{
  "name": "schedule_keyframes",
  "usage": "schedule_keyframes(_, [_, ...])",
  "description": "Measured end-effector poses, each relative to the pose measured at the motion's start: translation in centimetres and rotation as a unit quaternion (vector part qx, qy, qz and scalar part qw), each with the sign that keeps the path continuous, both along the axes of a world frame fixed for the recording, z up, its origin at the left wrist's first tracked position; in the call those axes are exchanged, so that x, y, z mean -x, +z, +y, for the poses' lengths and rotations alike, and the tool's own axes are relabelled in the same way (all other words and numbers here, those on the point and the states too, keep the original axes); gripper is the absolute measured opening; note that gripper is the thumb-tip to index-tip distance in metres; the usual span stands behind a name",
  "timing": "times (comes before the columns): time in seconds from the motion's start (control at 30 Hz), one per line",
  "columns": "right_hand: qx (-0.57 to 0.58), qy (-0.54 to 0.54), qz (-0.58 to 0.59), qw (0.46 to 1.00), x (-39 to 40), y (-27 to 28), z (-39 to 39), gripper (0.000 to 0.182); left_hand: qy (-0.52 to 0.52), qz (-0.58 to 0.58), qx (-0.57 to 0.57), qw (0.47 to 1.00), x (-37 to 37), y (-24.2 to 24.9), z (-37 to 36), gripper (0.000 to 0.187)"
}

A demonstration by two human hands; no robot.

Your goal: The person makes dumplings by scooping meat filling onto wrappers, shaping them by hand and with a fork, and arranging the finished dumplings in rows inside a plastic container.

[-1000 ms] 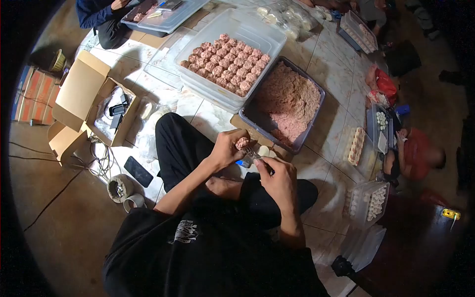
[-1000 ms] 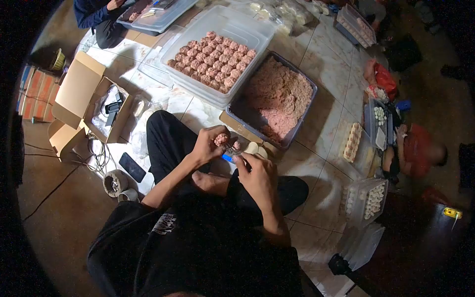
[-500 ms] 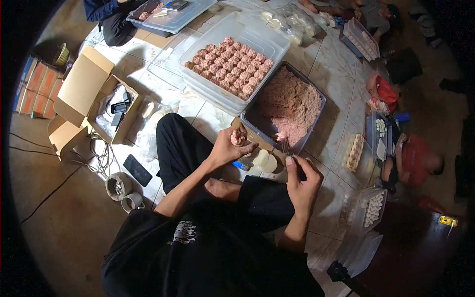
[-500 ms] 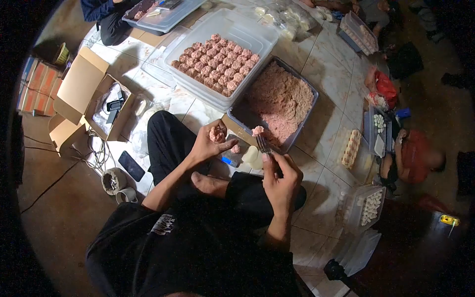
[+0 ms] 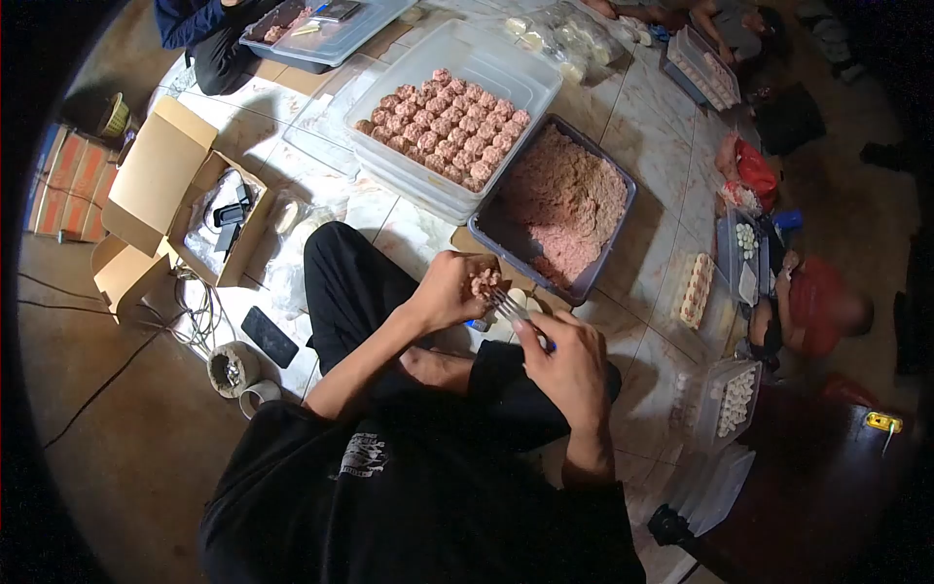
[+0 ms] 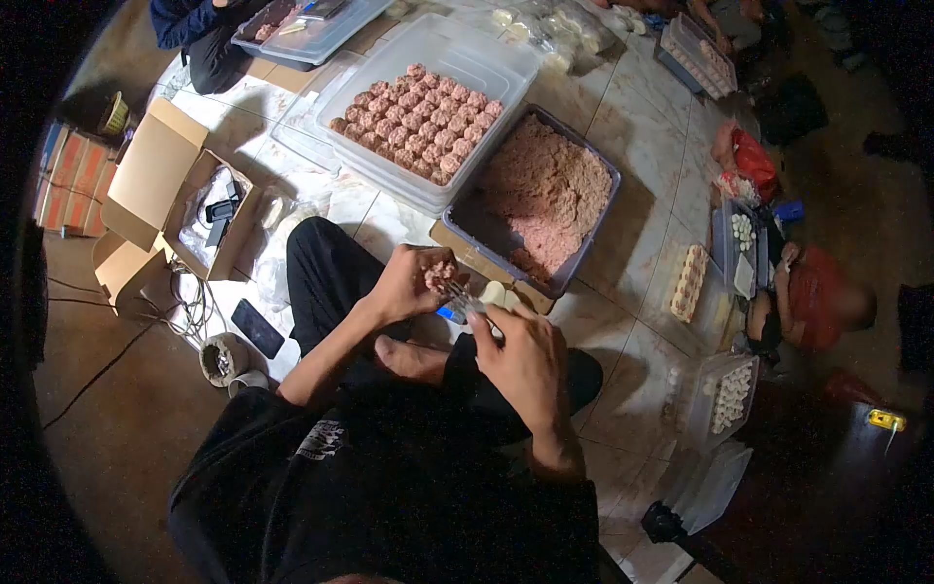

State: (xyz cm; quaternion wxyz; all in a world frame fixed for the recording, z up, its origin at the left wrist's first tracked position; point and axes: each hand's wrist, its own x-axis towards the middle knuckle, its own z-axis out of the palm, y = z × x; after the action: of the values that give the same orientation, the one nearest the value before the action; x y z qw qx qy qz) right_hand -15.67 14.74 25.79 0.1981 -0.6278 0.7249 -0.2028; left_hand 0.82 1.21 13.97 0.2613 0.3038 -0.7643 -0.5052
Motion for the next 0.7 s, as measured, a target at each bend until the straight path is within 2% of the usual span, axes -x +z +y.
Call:
schedule_keyframes(0.07, [0.0,-0.034,0.003,0.999,-0.2,1.7,0.0,0.029,0.002,0.008,0.036,0.999,-0.3,0.6,-0.4,0.021])
schedule_keyframes(0.2, [0.02,-0.015,0.016,1.0,-0.9,0.8,-0.5,0.027,-0.025,-0.014,0.115,0.993,0.2,1.2,0.5,0.028])
schedule_keyframes(0.3, [0.041,-0.006,-0.017,0.999,-0.3,0.5,-0.2,0.027,-0.048,-0.111,0.139,0.983,0.2,1.5,0.3,0.031])
schedule_keyframes(0.4, [0.082,-0.066,-0.054,0.993,-0.6,2.1,0.3,0.025,-0.012,-0.086,0.13,0.988,-0.5,0.9,0.0,0.032])
schedule_keyframes(0.53, [0.135,-0.111,0.035,0.984,2.2,0.4,-0.8,0.02,-0.021,0.097,-0.071,0.993,-0.1,0.7,0.5,0.034])
schedule_keyframes(0.6, [0.123,-0.175,0.132,0.968,4.9,-3.2,-2.4,0.022,-0.009,0.123,-0.051,0.991,-0.1,-1.0,0.7,0.032])
schedule_keyframes(0.63, [0.073,-0.196,0.183,0.96,7.0,-6.6,-3.0,0.021,-0.004,0.136,-0.043,0.99,-0.2,-1.5,1.0,0.031])
schedule_keyframes(0.67, [-0.021,-0.2,0.221,0.954,8.5,-9.6,-3.4,0.02,0.014,0.154,-0.216,0.964,-0.3,-0.6,1.5,0.034])
schedule_keyframes(0.7, [-0.071,-0.196,0.226,0.952,11.1,-15.0,-2.5,0.017,0.015,0.205,-0.267,0.942,-0.2,0.1,1.5,0.035])
